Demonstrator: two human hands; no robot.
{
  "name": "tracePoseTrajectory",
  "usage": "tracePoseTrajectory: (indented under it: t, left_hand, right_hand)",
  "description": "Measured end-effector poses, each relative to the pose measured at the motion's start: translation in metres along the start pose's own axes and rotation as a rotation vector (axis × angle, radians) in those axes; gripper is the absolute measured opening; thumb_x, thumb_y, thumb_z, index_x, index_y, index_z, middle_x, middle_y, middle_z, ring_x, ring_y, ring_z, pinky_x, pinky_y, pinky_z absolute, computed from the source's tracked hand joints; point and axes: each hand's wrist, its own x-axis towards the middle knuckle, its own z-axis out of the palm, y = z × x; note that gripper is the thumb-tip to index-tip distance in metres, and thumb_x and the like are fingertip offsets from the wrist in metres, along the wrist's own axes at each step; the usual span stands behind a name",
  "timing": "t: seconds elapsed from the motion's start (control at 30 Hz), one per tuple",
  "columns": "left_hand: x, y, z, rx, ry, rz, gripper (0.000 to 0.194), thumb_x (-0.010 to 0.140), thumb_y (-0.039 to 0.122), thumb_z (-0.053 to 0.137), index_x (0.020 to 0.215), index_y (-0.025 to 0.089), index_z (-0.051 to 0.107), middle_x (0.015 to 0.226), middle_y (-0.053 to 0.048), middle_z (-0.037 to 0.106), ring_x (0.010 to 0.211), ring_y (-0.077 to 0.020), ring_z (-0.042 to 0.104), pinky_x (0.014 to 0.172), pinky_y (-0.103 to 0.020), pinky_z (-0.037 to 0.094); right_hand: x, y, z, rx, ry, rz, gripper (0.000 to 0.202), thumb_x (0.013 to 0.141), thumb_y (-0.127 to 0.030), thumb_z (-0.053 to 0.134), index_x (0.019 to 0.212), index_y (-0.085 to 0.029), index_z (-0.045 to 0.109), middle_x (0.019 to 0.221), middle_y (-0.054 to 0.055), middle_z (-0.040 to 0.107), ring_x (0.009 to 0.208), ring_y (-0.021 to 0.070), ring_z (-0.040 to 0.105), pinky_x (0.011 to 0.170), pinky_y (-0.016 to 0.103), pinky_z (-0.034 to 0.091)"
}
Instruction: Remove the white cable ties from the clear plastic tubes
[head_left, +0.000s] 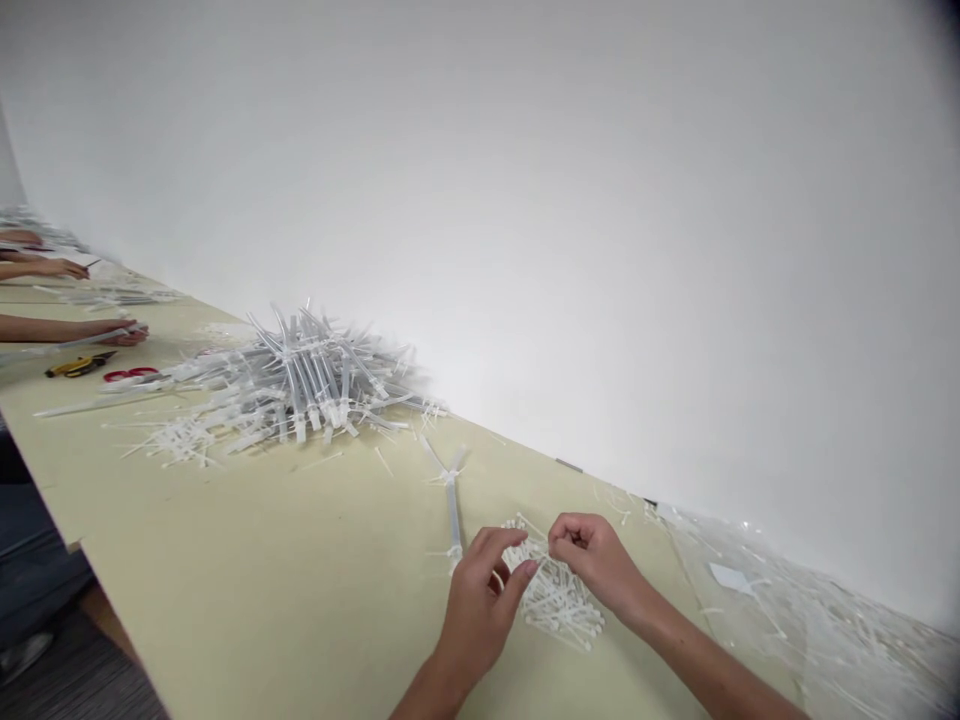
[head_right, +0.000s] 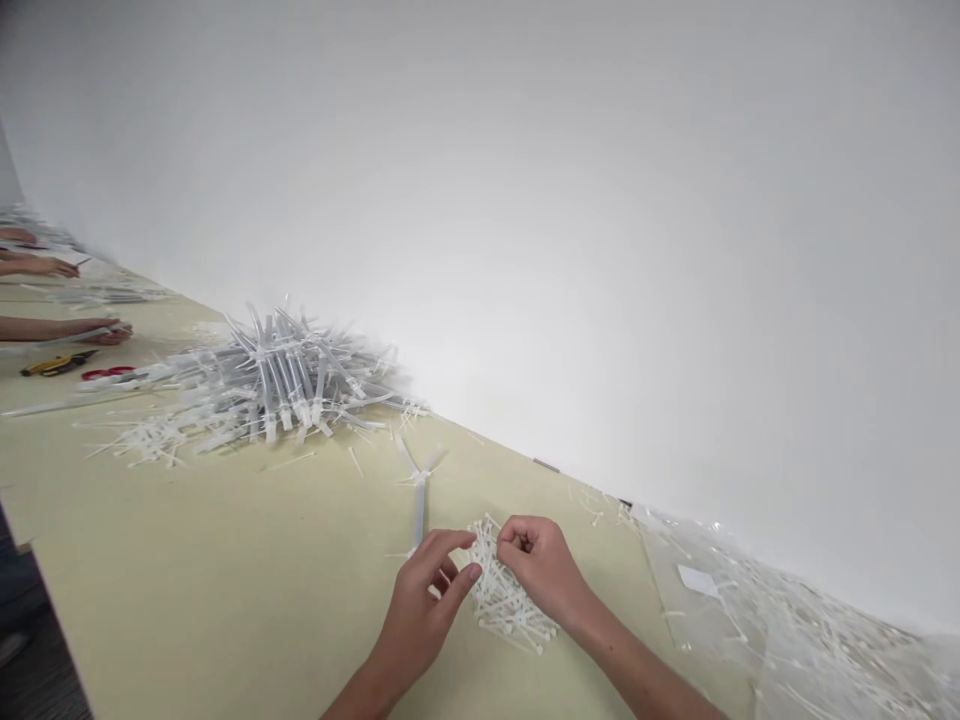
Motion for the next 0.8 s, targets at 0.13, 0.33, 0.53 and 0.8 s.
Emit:
tracePoseTrajectory:
  t: [0.13,0.33,0.53,0.8]
  left_hand:
    - [-0.002,-0.002,0.003,0.025,-0.044,0.035,0.018,0.085,0.033,0.053,0.087,0.022,0.066,0.085,-0.006,0.061,0.069,-0.0162,0.055,0.061,-0.024,0.04]
    - [-0.003,-0.005,0.005,0.066,-0.03,0.034,0.018,0.087,0.033,0.049,0.081,0.021,0.061,0.079,-0.004,0.059,0.069,-0.0158,0.054,0.059,-0.024,0.038]
    - [-0.004,-0.009,0.007,0.135,-0.047,0.053,0.02,0.089,0.032,0.044,0.078,0.02,0.055,0.076,-0.002,0.054,0.068,-0.0145,0.049,0.061,-0.025,0.035]
    - [-0.006,-0.015,0.008,0.249,-0.075,0.062,0.018,0.092,0.03,0.038,0.082,0.019,0.048,0.078,0.0,0.049,0.068,-0.0133,0.043,0.063,-0.026,0.032]
  right_hand:
    - [-0.001,0.002,0.004,0.0,-0.047,0.042,0.012,0.066,-0.017,0.05,0.055,-0.018,0.054,0.046,-0.006,0.038,0.045,0.009,0.035,0.045,0.023,0.025]
    - [-0.003,0.005,0.01,0.022,-0.06,0.121,0.011,0.069,-0.021,0.051,0.06,-0.018,0.056,0.045,-0.005,0.046,0.043,0.0087,0.038,0.043,0.022,0.026]
    - [-0.003,0.006,0.013,0.058,-0.092,0.182,0.014,0.07,-0.023,0.054,0.059,-0.016,0.056,0.045,-0.005,0.047,0.041,0.0072,0.035,0.041,0.021,0.025]
    - [-0.005,0.01,0.018,0.147,-0.105,0.249,0.017,0.072,-0.029,0.055,0.061,-0.016,0.055,0.045,-0.006,0.047,0.037,0.006,0.034,0.038,0.02,0.023]
